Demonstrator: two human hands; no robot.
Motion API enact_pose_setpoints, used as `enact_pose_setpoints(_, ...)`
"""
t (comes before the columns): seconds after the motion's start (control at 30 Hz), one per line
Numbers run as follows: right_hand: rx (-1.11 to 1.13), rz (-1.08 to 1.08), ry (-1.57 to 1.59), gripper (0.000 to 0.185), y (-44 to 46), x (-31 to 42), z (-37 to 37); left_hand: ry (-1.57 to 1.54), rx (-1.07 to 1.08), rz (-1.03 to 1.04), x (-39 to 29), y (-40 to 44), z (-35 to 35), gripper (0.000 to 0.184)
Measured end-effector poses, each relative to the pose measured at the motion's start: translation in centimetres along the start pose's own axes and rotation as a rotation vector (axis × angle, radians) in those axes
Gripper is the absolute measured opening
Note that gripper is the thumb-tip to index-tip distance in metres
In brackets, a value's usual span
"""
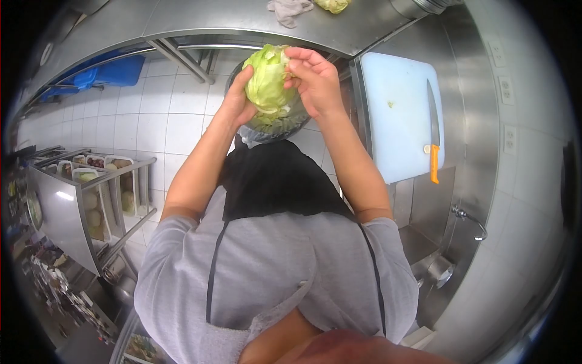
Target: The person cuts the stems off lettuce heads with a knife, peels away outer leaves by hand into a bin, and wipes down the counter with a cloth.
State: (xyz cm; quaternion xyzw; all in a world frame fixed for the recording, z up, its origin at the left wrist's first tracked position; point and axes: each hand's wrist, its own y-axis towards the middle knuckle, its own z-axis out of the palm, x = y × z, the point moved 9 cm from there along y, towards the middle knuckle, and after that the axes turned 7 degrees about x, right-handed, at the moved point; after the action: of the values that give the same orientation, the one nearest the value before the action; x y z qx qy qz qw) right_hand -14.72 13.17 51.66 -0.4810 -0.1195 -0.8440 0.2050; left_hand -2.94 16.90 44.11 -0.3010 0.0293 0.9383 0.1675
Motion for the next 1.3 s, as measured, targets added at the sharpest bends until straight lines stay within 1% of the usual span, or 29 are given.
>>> enact_pose_setpoints(0.07, 0.018, 0.022, 0.151, 0.023, 0.2, -0.1, -0.5, -0.029, 0.006, 0.01, -0.6, 0.3, 0.8, 0.08)
enact_pose_setpoints(0.17, 0.015, 0.08, -0.021, 0.021, 0.3, -0.2, -0.7, -0.027, -0.038, 0.019, -0.9, 0.3, 0.9, 0.077)
enact_pose_setpoints(0.27, 0.008, 0.067, -0.441, 0.018, 0.8, 0.0, 0.0, 0.003, -0.037, -0.051, -0.7, 0.5, 0.9, 0.072)
enact_pose_setpoints(0.37, 0.086, -0.27, -1.08, 0.02, 0.2, 3.6, 3.2, 0.048, -0.115, 0.013, -1.2, 1.3, 0.7, 0.063)
enact_pose_setpoints(0.47, 0.096, -0.245, -1.197, 0.025, 0.8, 3.8, 2.1, 0.018, -0.162, 0.009, -2.0, 1.6, 1.6, 0.066)
enact_pose_setpoints(0.57, 0.037, -0.214, -1.035, 0.025, 1.0, 3.9, 1.3, -0.035, -0.154, 0.001, -2.8, 1.7, 2.5, 0.069)
enact_pose_setpoints(0.67, 0.02, -0.218, -1.028, 0.022, 1.1, 4.3, 2.3, -0.072, -0.159, 0.019, -3.8, 1.6, 3.7, 0.066)
enact_pose_setpoints(0.77, 0.061, -0.196, -1.092, 0.021, 2.2, 3.4, 1.5, 0.001, -0.184, 0.015, -3.6, 2.3, 2.7, 0.061)
enact_pose_setpoints(0.87, 0.134, -0.256, -1.032, 0.024, 2.5, 3.5, 0.8, 0.016, -0.19, 0.006, -3.5, 2.2, 2.7, 0.058)
enact_pose_setpoints(0.97, 0.115, -0.082, -0.664, 0.025, 2.2, 1.9, -0.5, -0.012, -0.192, 0.04, -3.6, 2.2, 2.4, 0.056)
enact_pose_setpoints(1.03, 0.056, -0.113, -0.71, 0.023, 2.3, 2.1, -0.2, 0.027, -0.191, 0.102, -4.0, 2.3, 1.6, 0.054)
enact_pose_setpoints(1.07, 0.024, -0.129, -0.732, 0.022, 2.2, 2.2, 0.1, 0.048, -0.19, 0.131, -4.2, 2.3, 1.4, 0.056)
enact_pose_setpoints(1.17, -0.052, -0.213, -0.95, 0.02, 1.9, 3.4, 1.6, 0.164, -0.251, 0.191, -4.8, 1.4, 2.0, 0.066)
enact_pose_setpoints(1.27, -0.01, -0.106, -0.751, 0.019, 1.9, 2.4, 0.6, 0.225, -0.221, 0.25, -5.1, 1.2, 2.1, 0.069)
enact_pose_setpoints(1.3, -0.029, -0.101, -0.658, 0.019, 1.7, 2.4, 0.1, 0.224, -0.212, 0.265, -5.2, 1.1, 2.2, 0.07)
